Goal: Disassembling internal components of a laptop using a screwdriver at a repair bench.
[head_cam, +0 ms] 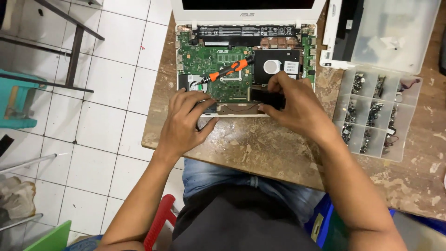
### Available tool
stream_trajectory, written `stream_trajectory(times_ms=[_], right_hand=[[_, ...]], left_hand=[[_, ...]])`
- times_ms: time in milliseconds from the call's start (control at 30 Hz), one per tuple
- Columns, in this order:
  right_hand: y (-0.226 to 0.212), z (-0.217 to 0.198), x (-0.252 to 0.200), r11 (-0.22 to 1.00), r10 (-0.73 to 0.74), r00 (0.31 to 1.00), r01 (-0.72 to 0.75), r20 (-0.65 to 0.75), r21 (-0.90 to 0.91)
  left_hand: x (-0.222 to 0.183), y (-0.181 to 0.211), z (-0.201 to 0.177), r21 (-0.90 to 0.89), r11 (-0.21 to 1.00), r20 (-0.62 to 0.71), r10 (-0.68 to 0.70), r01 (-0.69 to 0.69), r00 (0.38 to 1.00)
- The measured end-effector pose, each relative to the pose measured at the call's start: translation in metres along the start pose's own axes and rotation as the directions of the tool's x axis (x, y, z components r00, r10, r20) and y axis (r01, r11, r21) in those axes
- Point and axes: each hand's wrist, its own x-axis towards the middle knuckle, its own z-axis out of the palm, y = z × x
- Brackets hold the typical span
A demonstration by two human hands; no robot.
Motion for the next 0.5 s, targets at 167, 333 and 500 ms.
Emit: stream_trajectory(times_ms=[167, 333, 500], right_hand=[[-0.009, -0.007, 0.002, 0.959, -0.217, 0.97, 0.233, -0.114, 0.162], [0.002, 0.005, 0.001, 0.941, -0.278, 0.944, 0.305, -0.177, 0.148], [-0.009, 0.01, 0.006, 0.932, -0.298, 0.924, 0.336, -0.24, 0.137]], left_hand=[[-0.002, -0.003, 0.002, 0.09, 0.995, 0.026, 0.029, -0.031, 0.999], [-0.002, -0.002, 0.002, 0.116, 0.993, 0.044, 0.034, -0.039, 0.998], [-0.001, 0.0, 0.005, 0.129, 0.992, 0.064, -0.003, -0.005, 0.998]])
